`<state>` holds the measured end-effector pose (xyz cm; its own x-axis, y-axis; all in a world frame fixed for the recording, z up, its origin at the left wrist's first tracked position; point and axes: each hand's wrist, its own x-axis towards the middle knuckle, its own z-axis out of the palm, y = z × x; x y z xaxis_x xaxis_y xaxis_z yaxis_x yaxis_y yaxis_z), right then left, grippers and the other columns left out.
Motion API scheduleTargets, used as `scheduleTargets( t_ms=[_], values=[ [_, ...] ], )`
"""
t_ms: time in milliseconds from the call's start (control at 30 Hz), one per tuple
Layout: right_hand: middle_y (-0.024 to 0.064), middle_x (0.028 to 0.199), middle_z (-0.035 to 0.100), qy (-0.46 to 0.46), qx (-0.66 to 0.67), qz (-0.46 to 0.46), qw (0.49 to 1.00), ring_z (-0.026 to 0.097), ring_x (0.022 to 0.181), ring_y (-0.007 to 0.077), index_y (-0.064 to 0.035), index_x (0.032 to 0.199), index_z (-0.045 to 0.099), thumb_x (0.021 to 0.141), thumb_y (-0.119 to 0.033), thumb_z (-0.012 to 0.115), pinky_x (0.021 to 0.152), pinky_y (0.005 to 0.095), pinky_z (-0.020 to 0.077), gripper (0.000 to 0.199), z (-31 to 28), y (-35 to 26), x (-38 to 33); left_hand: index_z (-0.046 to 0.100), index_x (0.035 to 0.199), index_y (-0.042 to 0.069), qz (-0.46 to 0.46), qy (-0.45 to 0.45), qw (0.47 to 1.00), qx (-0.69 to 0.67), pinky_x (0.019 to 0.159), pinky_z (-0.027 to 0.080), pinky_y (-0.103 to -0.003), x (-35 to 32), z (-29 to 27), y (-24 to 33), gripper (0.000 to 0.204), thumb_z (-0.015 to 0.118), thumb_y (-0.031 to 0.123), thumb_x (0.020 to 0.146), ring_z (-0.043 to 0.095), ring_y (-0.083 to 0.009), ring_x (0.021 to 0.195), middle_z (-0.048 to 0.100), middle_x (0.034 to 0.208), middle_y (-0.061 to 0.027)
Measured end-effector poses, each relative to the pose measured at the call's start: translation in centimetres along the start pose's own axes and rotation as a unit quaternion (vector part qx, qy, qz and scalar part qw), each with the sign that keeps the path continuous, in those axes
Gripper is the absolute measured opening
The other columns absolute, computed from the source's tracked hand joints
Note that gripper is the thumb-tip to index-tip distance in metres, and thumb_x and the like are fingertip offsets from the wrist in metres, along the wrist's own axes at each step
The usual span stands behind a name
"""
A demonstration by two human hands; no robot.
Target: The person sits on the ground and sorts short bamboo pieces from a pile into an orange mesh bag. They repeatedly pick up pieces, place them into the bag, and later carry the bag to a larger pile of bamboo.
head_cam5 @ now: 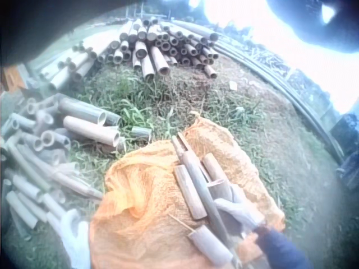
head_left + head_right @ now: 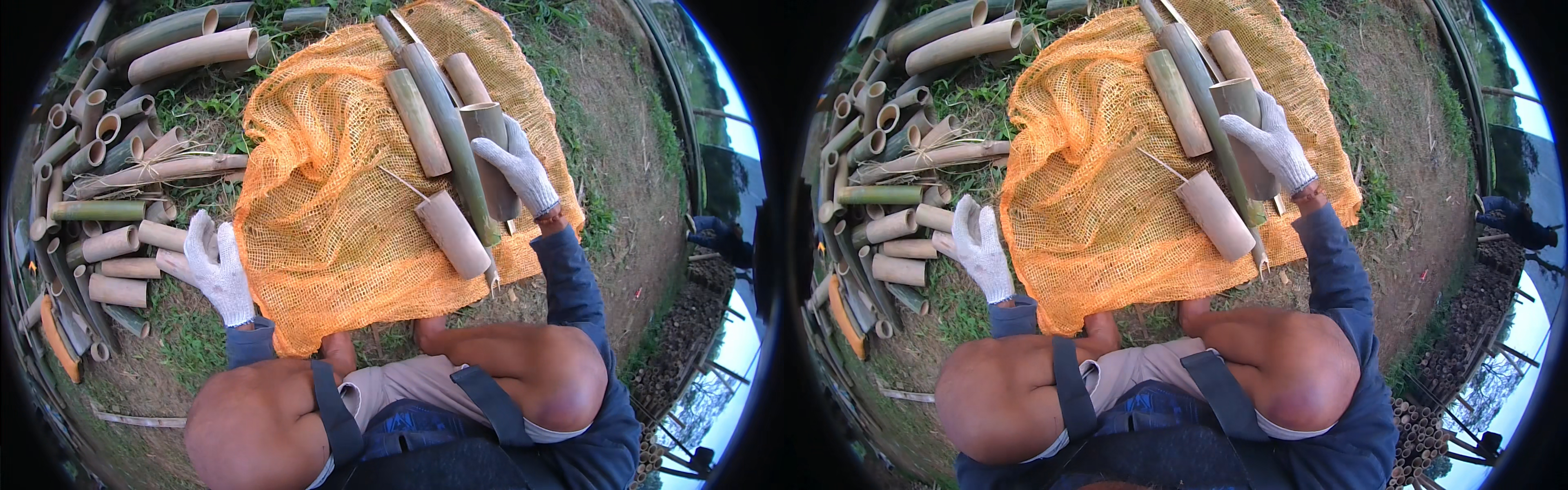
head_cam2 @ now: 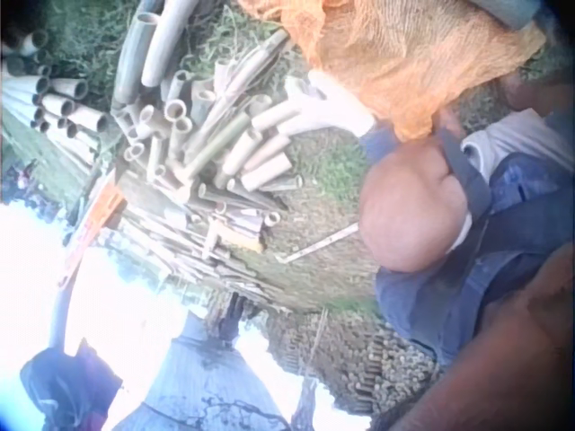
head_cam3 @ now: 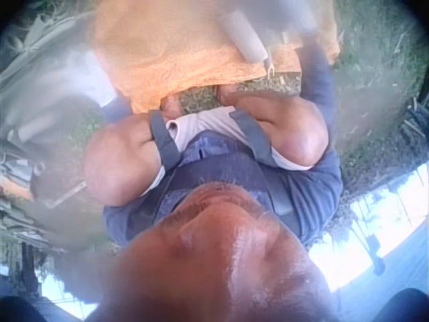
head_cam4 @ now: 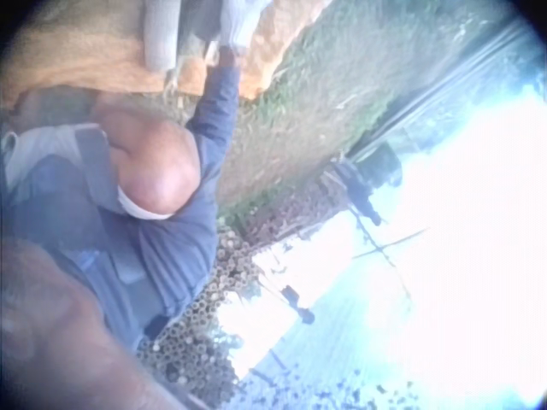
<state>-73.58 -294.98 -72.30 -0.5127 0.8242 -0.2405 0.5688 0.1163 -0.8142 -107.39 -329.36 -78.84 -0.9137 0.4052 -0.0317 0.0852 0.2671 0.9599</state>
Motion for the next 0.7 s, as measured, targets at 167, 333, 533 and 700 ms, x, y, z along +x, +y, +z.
scheduleTargets(
  t_ms=[167,333,533,700],
  values=[
    [0.0253,0.152,0.059,0.092,-0.130,-0.076,0.984,0.061,0.140,0.0367,0.0011,0.158,0.052,0.098,-0.060,0.075,0.117,0.0453,0.0491,0.088,-2.1,4.6,8.0,0.055,0.147,-0.004,0.029,0.215,0.950,0.227,0.105,0.056,-0.037,4.1,-8.6,-4.5,0.053,0.077,0.020,0.105,0.070,-0.0211,0.118,0.069,0.137,-0.0146],
    [0.0298,0.152,0.061,0.069,-0.249,-0.060,0.964,0.055,0.148,0.0407,0.0002,0.159,0.054,0.103,-0.055,0.068,0.122,0.0471,0.0445,0.080,0.2,8.9,11.1,0.046,0.151,-0.008,-0.065,0.179,0.973,0.131,0.102,0.057,-0.038,6.2,-12.6,-9.5,0.070,0.081,0.027,0.102,0.069,-0.0231,0.118,0.066,0.142,-0.0183],
    [0.0243,0.161,0.057,0.104,-0.251,-0.119,0.955,0.052,0.149,0.0393,0.0029,0.161,0.051,0.110,-0.039,0.063,0.127,0.0475,0.0370,0.067,1.6,9.3,7.7,0.021,0.162,-0.023,-0.134,0.204,0.969,0.050,0.117,0.052,-0.041,9.4,-13.6,-14.1,0.133,0.103,0.039,0.077,0.064,-0.0343,0.135,0.057,0.154,-0.0312],
    [0.0209,0.165,0.052,0.065,-0.188,-0.115,0.973,0.050,0.151,0.0327,0.0015,0.163,0.049,0.113,-0.030,0.061,0.126,0.0437,0.0383,0.060,4.2,5.1,5.7,0.018,0.163,-0.018,-0.151,0.205,0.967,0.010,0.103,0.058,-0.040,9.8,-12.9,-14.4,0.123,0.098,0.031,0.084,0.069,-0.0320,0.123,0.064,0.142,-0.0320]
  ],
)
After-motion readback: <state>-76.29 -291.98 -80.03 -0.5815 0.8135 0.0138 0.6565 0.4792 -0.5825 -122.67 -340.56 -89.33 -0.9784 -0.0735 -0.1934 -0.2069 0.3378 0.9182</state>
